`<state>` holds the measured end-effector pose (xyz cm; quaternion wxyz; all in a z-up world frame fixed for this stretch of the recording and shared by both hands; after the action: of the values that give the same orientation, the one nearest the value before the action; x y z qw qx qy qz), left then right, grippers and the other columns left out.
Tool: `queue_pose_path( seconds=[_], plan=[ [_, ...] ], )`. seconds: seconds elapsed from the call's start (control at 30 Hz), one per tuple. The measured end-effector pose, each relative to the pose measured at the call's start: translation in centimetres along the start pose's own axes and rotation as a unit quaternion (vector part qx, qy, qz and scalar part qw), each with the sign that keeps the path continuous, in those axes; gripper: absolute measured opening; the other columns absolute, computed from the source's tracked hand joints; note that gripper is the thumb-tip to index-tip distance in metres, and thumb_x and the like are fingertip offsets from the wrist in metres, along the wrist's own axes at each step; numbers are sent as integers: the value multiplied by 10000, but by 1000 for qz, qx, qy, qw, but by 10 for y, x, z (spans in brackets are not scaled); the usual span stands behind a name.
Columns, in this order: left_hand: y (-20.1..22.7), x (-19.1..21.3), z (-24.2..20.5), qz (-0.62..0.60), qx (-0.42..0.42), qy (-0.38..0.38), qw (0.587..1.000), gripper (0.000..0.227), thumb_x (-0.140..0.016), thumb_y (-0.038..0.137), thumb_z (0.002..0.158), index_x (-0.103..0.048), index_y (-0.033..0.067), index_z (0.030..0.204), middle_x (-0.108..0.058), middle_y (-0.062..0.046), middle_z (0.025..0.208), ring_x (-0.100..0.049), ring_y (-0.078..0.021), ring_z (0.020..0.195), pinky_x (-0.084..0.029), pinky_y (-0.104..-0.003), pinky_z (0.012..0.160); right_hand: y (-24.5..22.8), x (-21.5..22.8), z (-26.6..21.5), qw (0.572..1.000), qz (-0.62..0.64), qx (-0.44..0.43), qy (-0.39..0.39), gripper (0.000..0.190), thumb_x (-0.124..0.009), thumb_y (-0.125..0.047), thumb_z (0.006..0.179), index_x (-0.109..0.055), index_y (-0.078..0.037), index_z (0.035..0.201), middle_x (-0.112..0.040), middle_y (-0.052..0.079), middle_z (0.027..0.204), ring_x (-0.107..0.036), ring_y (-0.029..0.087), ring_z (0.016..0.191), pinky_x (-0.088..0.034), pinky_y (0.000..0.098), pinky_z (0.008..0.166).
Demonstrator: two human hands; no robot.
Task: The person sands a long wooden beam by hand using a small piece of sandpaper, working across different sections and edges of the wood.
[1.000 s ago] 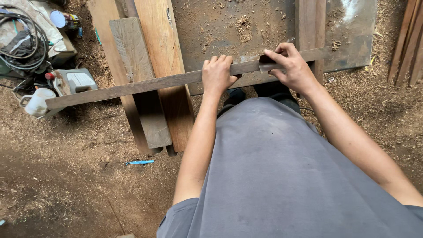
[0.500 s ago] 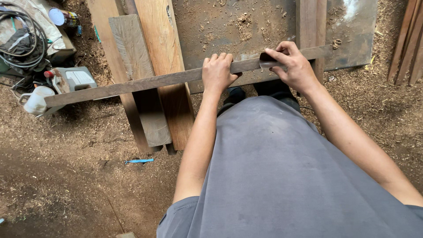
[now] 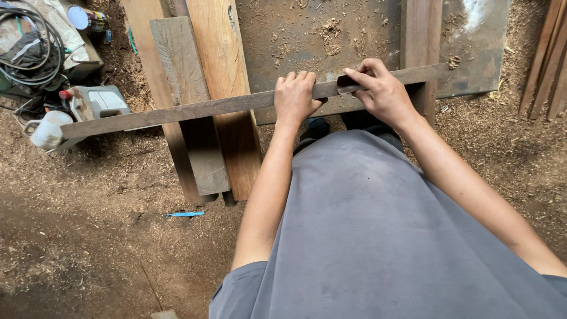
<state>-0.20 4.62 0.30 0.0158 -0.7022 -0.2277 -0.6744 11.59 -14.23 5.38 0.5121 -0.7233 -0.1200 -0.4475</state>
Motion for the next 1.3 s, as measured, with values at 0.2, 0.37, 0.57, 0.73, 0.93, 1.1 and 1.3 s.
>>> queue_pose_path(
  seconds=[0.2, 0.37, 0.57, 0.73, 0.93, 1.1, 1.3],
  plan=[
    [0, -1, 0, -6, 1, -5, 1000, 475, -921, 377, 599, -686, 150, 944, -721, -20, 972, -677, -225, 964, -486, -389, 799, 6, 8, -10, 999, -2, 12, 30, 584, -799, -40, 860, -640, -91, 1419, -566, 122, 1305, -663, 290, 1124, -559, 383, 949],
    [1, 0, 0, -8, -1, 4, 1000, 487, -921, 337, 566, -683, 156, 950, -724, -9, 975, -677, -219, 954, -484, -387, 794, -4, -2, -3, 1000, 19, 4, -3, 554, -771, -8, 901, -675, -161, 1425, -564, 115, 1286, -673, 256, 1078, -568, 365, 923],
    [0, -1, 0, 0, -10, 20, 1000, 486, -918, 346, 563, -677, 155, 940, -724, -13, 974, -679, -224, 957, -484, -386, 783, 3, 8, -10, 999, -2, 13, 34, 617, -823, -42, 832, -621, -52, 1415, -554, 143, 1312, -639, 323, 1161, -545, 408, 967],
    [-1, -3, 0, -1, -7, 10, 1000, 456, -911, 378, 614, -676, 155, 935, -720, -12, 961, -676, -217, 941, -483, -382, 779, -3, -4, 4, 999, 34, -13, 12, 523, -807, -40, 849, -627, -39, 1340, -547, 174, 1299, -639, 342, 1143, -548, 395, 964],
    [0, -2, -1, -4, -7, 13, 1000, 469, -916, 399, 612, -678, 149, 930, -718, -14, 949, -677, -222, 944, -485, -383, 784, 4, 4, 5, 998, 47, -30, -16, 425, -794, -49, 888, -654, -51, 1289, -626, 137, 1251, -649, 309, 1173, -543, 383, 1013],
    [0, -3, -1, 2, -9, 26, 1000, 456, -906, 364, 585, -679, 157, 921, -724, -8, 962, -681, -219, 952, -492, -381, 800, 7, 4, 1, 999, 40, -14, 21, 459, -787, -54, 907, -668, -66, 1351, -653, 136, 1238, -649, 290, 1157, -540, 379, 1015],
    [-1, -3, -3, -24, -10, 31, 999, 423, -900, 362, 644, -672, 141, 923, -721, -28, 973, -674, -234, 965, -487, -393, 798, -16, -14, 7, 997, 27, 55, 37, 511, -784, -23, 886, -688, -90, 1384, -676, 115, 1263, -647, 306, 1170, -534, 389, 1019]
  ],
)
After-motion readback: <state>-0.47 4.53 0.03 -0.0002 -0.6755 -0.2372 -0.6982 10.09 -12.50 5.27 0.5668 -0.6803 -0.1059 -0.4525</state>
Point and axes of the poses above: each hand's wrist, its own z-axis towards the middle knuckle, its own x-axis out of the back of the hand, y = z × x, the point moved 2 cm from there along z, towards the middle knuckle
